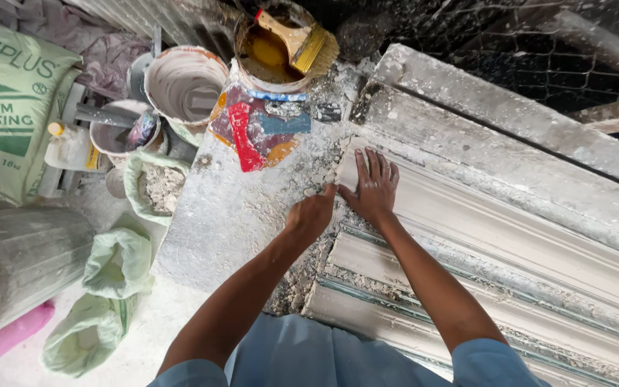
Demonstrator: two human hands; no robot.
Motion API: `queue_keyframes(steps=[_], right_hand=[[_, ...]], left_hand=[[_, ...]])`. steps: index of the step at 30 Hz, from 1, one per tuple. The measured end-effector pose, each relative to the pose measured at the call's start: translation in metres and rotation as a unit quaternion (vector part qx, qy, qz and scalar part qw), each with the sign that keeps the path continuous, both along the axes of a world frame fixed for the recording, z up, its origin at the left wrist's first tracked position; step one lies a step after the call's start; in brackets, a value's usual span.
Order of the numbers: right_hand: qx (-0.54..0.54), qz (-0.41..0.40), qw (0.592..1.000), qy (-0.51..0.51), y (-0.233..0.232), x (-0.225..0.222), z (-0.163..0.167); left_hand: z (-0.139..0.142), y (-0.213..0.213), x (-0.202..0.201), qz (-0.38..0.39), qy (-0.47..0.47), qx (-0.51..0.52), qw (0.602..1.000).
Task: The person twists thin wire pieces by hand into looped shapes and lays them on a white decorative cornice molding on the work table. They then take plaster from the table and press and smooth it by hand along the edge of the molding.
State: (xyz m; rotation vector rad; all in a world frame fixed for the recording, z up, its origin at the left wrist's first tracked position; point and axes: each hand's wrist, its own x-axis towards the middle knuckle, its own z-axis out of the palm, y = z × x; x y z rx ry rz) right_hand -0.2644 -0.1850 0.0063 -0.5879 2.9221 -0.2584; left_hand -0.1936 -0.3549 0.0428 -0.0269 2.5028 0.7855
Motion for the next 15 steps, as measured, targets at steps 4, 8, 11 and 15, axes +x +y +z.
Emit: queue_keyframes(steps=[4,8,11,15], right_hand=[[-0.017,0.012,1.0,0.023,0.003,0.002,-0.007],[-0.02,0.015,0.999,0.04,0.002,0.003,-0.004],[-0.028,0.015,0.998,0.053,-0.002,0.002,0.004],[-0.02,0.002,0.999,0.034,-0.007,0.002,0.018]], left_hand=[[0.001,0.003,-0.001,0.02,0.001,0.012,1.0],[-0.013,0.011,-0.001,0.04,0.021,0.027,0.999],[-0.029,0.014,-0.013,0.058,0.045,0.036,0.997],[-0.048,0.002,-0.022,0.065,0.064,0.087,0.992]])
